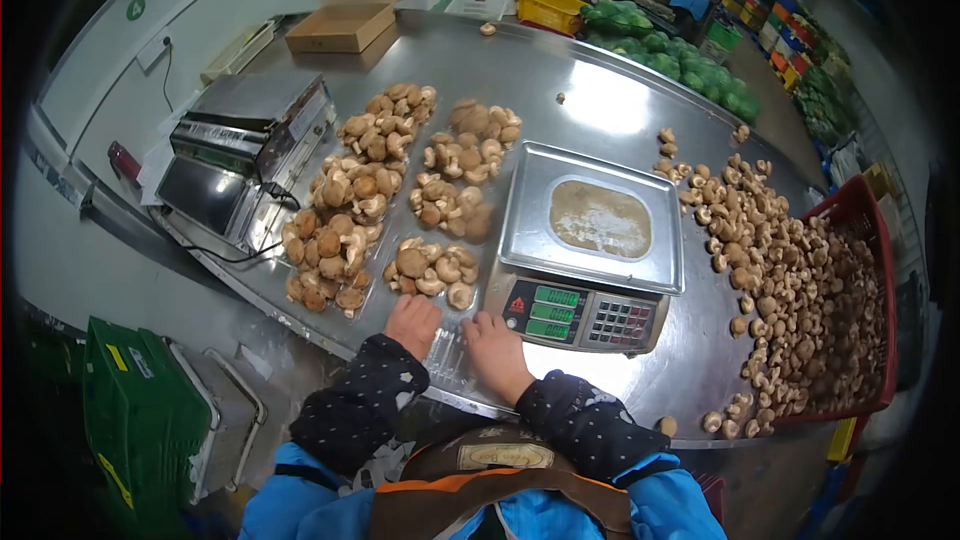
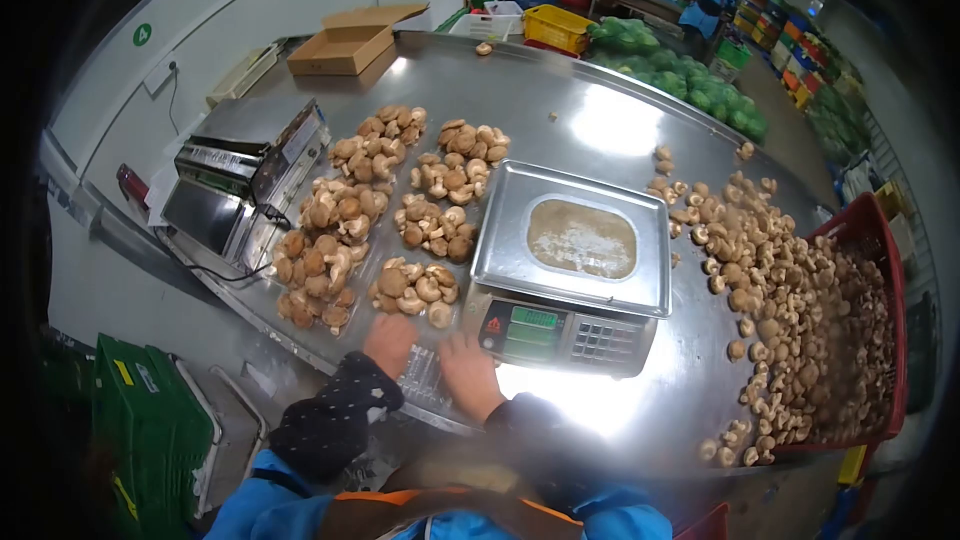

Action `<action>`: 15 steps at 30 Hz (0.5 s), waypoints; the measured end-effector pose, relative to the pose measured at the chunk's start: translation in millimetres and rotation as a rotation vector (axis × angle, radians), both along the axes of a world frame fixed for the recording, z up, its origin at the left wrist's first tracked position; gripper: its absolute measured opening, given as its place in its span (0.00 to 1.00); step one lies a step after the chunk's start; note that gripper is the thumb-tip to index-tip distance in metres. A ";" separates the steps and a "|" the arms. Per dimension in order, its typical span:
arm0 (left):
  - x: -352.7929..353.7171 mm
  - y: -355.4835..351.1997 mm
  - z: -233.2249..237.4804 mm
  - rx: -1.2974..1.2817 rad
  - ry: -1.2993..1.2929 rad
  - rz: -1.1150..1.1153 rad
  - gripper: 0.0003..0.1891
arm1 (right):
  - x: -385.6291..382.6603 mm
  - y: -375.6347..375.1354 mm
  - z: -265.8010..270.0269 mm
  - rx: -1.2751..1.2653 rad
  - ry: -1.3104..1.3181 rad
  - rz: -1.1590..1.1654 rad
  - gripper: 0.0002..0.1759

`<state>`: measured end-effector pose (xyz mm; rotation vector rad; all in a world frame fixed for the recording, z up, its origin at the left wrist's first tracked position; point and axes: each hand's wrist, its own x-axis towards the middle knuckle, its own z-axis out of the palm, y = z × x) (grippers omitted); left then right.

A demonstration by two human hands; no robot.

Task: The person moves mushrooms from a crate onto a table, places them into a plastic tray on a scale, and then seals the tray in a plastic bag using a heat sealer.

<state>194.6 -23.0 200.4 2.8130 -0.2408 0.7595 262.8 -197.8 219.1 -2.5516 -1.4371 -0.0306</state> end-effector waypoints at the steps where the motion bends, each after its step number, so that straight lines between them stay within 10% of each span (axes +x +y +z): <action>1: 2.6 -5.4 21.8 0.006 -0.001 -0.011 0.04 | 3.1 -4.7 15.9 0.191 -0.012 0.016 0.11; 6: 24.6 -60.2 140.7 -0.104 -0.049 -0.099 0.16 | 16.1 -49.3 37.5 0.424 0.136 -0.134 0.06; 9: 65.8 -115.4 146.9 -0.881 -0.109 0.223 0.34 | 34.2 -112.9 62.2 0.767 0.316 -0.516 0.08; 11: 90.6 -156.6 131.3 -1.299 0.128 -0.045 0.31 | 46.8 -164.8 58.9 0.872 0.265 -0.620 0.08; 13: 106.6 -223.2 151.1 -2.014 0.954 -0.162 0.27 | 54.0 -218.4 45.7 0.948 0.264 -0.733 0.09; 15: 135.5 -277.7 128.5 -1.967 1.113 -0.317 0.25 | 54.2 -269.1 52.8 1.112 0.383 -0.794 0.10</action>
